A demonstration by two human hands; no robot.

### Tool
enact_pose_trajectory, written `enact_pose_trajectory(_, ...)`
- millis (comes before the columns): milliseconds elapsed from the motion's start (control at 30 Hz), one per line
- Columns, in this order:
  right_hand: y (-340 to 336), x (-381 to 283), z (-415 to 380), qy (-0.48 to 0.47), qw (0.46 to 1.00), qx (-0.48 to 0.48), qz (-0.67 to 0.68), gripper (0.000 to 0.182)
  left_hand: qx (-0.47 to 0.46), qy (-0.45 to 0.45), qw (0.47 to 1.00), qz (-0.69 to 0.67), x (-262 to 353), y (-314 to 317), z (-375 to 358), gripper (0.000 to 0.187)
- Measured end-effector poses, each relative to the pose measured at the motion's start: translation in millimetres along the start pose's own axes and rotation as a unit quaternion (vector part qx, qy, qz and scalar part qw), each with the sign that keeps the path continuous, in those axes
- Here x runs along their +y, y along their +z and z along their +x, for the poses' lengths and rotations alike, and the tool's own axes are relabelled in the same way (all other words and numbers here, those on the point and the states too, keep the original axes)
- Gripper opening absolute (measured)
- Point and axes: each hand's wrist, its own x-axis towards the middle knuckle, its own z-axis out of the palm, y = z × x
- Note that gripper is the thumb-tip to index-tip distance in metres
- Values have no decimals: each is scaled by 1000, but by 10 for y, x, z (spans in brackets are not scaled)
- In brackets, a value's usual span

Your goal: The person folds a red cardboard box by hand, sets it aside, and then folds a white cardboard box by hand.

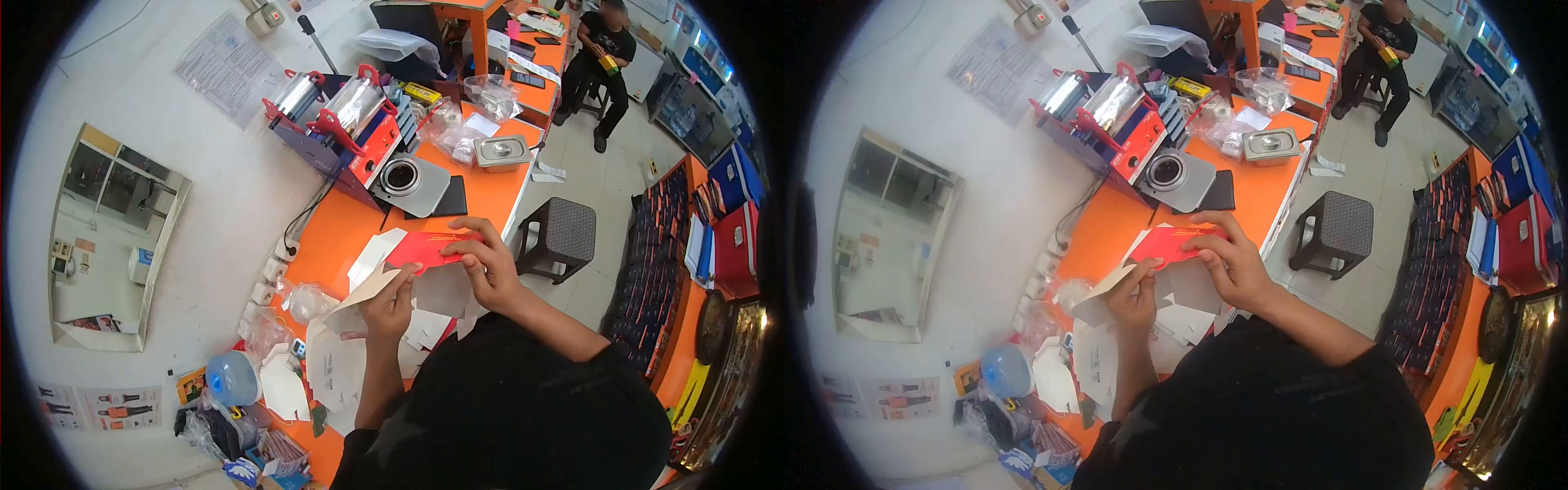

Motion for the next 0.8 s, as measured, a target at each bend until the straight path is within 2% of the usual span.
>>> enact_pose_trajectory(167, 84, -39, -26, -28, 999, 6, -26, 28, 4, 22, 1000, -5, 46, 91, 6, 15)
enact_pose_trajectory(267, 105, -16, -35, -48, 998, 20, -29, 30, 44, -13, 997, -59, 98, 150, -4, 17)
enact_pose_trajectory(367, -11, -7, -25, -36, 999, 26, -9, 31, 72, 75, 992, 71, 109, 25, -13, 21)
enact_pose_trajectory(400, -10, -4, -33, -34, 999, 23, -8, 31, 72, 71, 992, 72, 78, 22, -51, 21)
enact_pose_trajectory(467, -7, -2, -44, -71, 997, 28, 19, 31, 110, 167, 970, 136, 4, 33, -126, 23)
enact_pose_trajectory(500, -7, -18, -45, -69, 997, 27, 20, 31, 108, 165, 971, 137, -5, 30, -127, 23)
enact_pose_trajectory(567, -13, -65, -38, -92, 996, 10, 13, 32, 134, 218, 959, 124, -4, 24, -71, 18)
enact_pose_trajectory(600, -12, -67, -51, -89, 996, 11, 14, 32, 131, 217, 959, 123, 9, 1, -66, 18)
enact_pose_trajectory(667, -12, -72, -61, -99, 995, 1, -5, 32, 48, 210, 972, 93, 59, -54, -41, 12)
enact_pose_trajectory(733, -21, -90, -55, -101, 995, 1, -6, 33, 44, 223, 968, 107, 90, -64, -30, 6)
enact_pose_trajectory(800, -42, -108, -41, -103, 995, 1, -8, 33, 43, 161, 986, -1, 56, -63, -89, 7)
